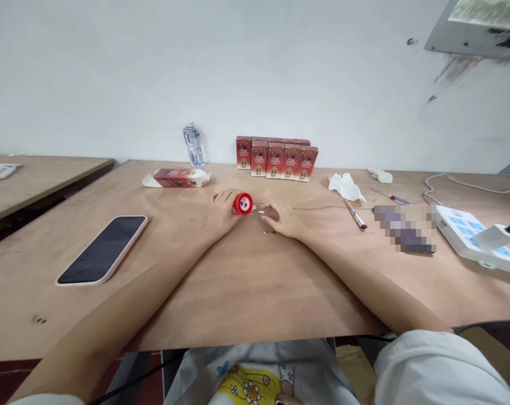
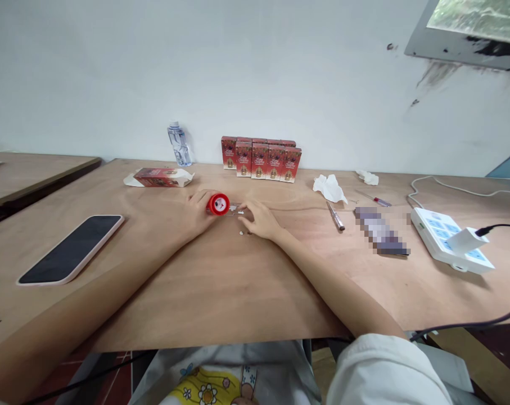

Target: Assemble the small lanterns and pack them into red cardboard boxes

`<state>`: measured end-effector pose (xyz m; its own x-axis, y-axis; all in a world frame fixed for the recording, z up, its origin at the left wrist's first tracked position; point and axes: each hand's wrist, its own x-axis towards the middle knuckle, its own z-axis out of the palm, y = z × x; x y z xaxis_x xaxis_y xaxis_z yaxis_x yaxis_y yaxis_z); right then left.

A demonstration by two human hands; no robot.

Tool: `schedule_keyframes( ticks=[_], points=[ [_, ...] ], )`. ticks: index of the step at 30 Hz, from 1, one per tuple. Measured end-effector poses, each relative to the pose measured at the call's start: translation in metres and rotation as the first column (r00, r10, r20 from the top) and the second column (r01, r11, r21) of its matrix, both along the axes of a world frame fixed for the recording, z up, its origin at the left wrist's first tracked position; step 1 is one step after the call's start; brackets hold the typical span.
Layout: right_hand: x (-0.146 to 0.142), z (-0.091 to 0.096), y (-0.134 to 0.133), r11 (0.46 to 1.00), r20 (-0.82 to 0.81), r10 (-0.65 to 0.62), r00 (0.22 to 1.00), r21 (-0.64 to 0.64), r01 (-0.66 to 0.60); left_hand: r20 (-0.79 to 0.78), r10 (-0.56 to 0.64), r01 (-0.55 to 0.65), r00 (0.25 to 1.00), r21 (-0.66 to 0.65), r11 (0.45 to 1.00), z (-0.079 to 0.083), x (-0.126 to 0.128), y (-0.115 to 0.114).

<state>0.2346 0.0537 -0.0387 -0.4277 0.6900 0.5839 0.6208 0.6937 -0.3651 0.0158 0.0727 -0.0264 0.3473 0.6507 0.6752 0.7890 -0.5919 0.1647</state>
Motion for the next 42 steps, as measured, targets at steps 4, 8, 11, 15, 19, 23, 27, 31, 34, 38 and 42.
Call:
schedule_keyframes(
  ticks=[4, 8, 11, 15, 19, 23, 27, 31, 34, 38, 42],
  points=[
    [0.018, 0.002, -0.023, 0.99, 0.085, 0.104, 0.991, -0.106, -0.095, 0.001, 0.005, -0.005, 1.0, -0.011, 1.0, 0.0, 0.001, 0.0],
    [0.02, 0.003, -0.027, 0.976, 0.104, 0.147, 0.984, -0.175, -0.127, -0.001, 0.001, -0.001, 1.0, -0.006, 1.0, 0.0, 0.001, 0.0],
    [0.014, 0.004, -0.022, 0.965, 0.107, 0.205, 0.973, -0.189, -0.182, -0.003, 0.012, -0.012, 1.0, -0.014, 1.0, -0.001, 0.001, 0.0],
    [0.009, 0.005, -0.019, 0.962, 0.11, 0.234, 0.966, -0.167, -0.214, -0.005, 0.026, -0.027, 1.0, -0.03, 0.999, 0.002, 0.003, -0.002],
    [0.007, 0.004, -0.018, 0.973, 0.153, 0.201, 0.968, -0.144, -0.179, -0.008, 0.003, -0.004, 1.0, -0.037, 0.999, 0.004, 0.003, -0.004],
    [0.005, 0.003, -0.017, 0.981, 0.205, 0.16, 0.966, -0.14, -0.133, -0.015, -0.002, 0.001, 1.0, -0.016, 1.0, 0.001, 0.002, -0.001],
    [0.003, 0.002, -0.016, 0.974, 0.167, 0.134, 0.977, -0.201, -0.099, -0.025, -0.005, 0.005, 1.0, 0.001, 1.0, -0.002, 0.002, 0.001],
    [0.002, 0.001, -0.015, 0.971, 0.156, 0.13, 0.979, -0.222, -0.094, 0.032, -0.065, 0.064, 0.997, 0.018, 0.998, -0.002, 0.001, 0.004],
    [-0.001, 0.0, -0.01, 0.978, 0.143, 0.137, 0.98, -0.18, -0.11, 0.182, -0.216, 0.218, 0.959, 0.009, 0.976, -0.001, -0.001, 0.006],
    [-0.015, -0.002, 0.008, 0.994, 0.098, 0.084, 0.992, -0.075, -0.076, 0.376, -0.339, 0.372, 0.862, -0.016, 0.928, -0.002, -0.003, 0.009],
    [-0.037, -0.003, 0.032, 1.0, 0.12, -0.018, 0.993, -0.022, 0.021, 0.514, -0.324, 0.383, 0.794, -0.01, 0.924, -0.006, -0.003, 0.014]
  ],
)
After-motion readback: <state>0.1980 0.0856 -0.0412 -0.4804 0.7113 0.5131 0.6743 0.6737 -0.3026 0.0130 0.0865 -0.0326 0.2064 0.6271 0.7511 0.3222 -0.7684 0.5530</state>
